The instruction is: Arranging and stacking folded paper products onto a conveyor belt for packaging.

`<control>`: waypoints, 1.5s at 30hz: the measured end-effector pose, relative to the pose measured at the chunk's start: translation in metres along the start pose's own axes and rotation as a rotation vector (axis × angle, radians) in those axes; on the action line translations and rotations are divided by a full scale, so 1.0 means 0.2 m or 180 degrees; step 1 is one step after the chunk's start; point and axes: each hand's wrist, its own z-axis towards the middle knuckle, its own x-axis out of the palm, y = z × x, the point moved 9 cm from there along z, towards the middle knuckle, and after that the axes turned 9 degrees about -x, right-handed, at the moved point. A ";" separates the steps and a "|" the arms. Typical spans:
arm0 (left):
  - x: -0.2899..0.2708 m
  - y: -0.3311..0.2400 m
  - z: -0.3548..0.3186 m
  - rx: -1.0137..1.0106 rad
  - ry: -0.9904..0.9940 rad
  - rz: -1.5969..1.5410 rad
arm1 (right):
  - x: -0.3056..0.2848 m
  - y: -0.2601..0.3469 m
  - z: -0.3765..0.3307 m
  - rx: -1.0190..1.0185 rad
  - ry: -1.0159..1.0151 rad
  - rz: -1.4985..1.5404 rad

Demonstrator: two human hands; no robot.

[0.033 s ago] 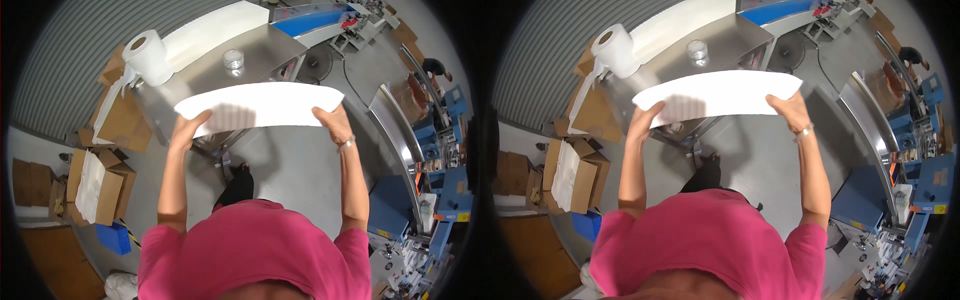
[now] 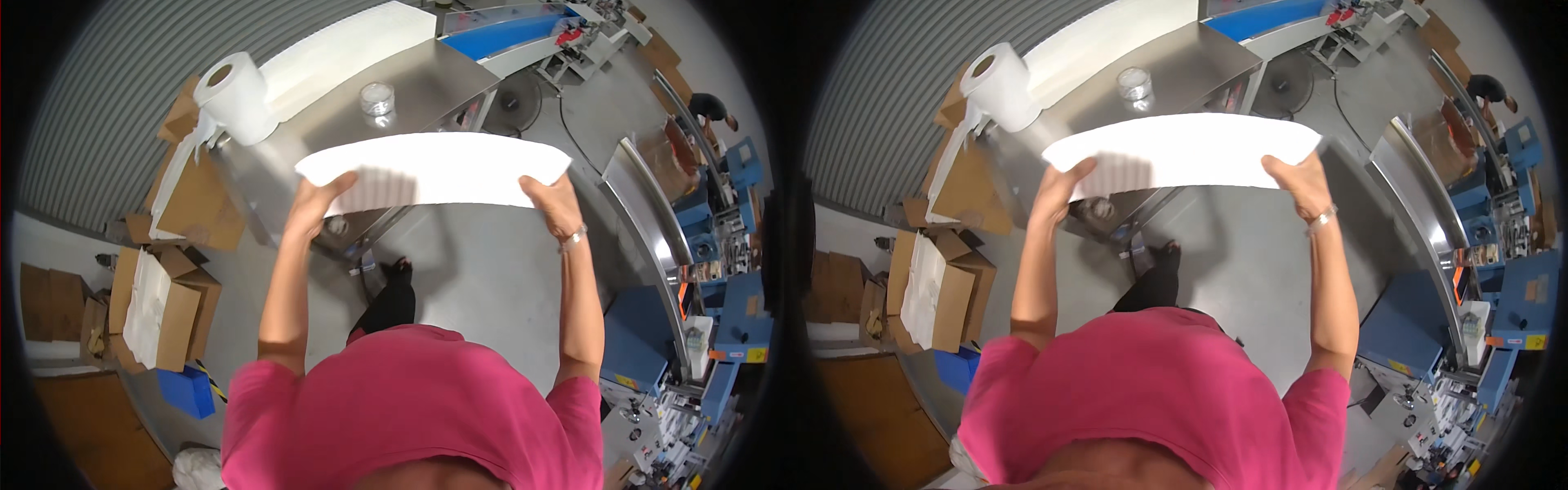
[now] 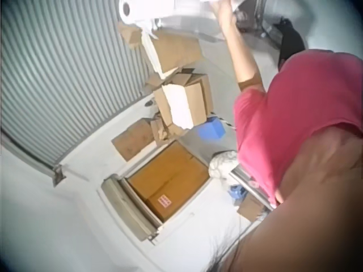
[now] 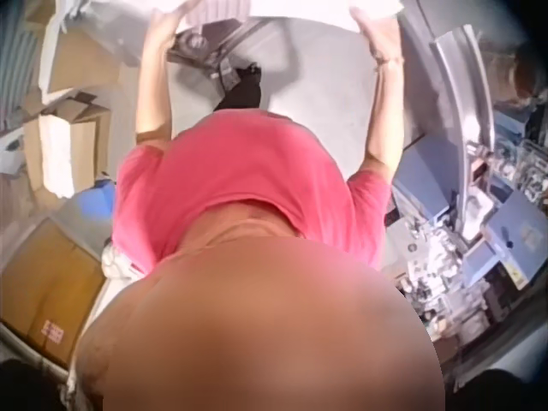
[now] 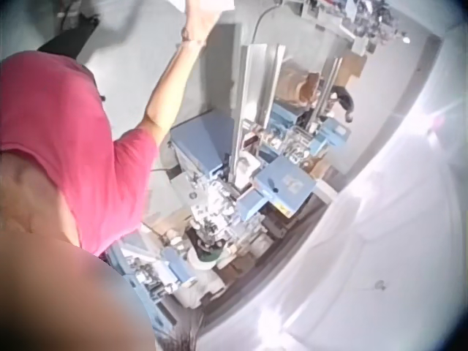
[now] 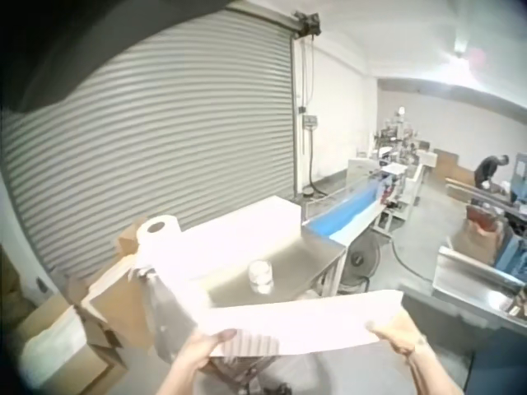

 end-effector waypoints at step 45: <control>-0.25 0.08 1.02 -0.2285 -0.2629 0.2555 | 0.64 -0.81 2.20 -0.0035 0.3730 -0.0828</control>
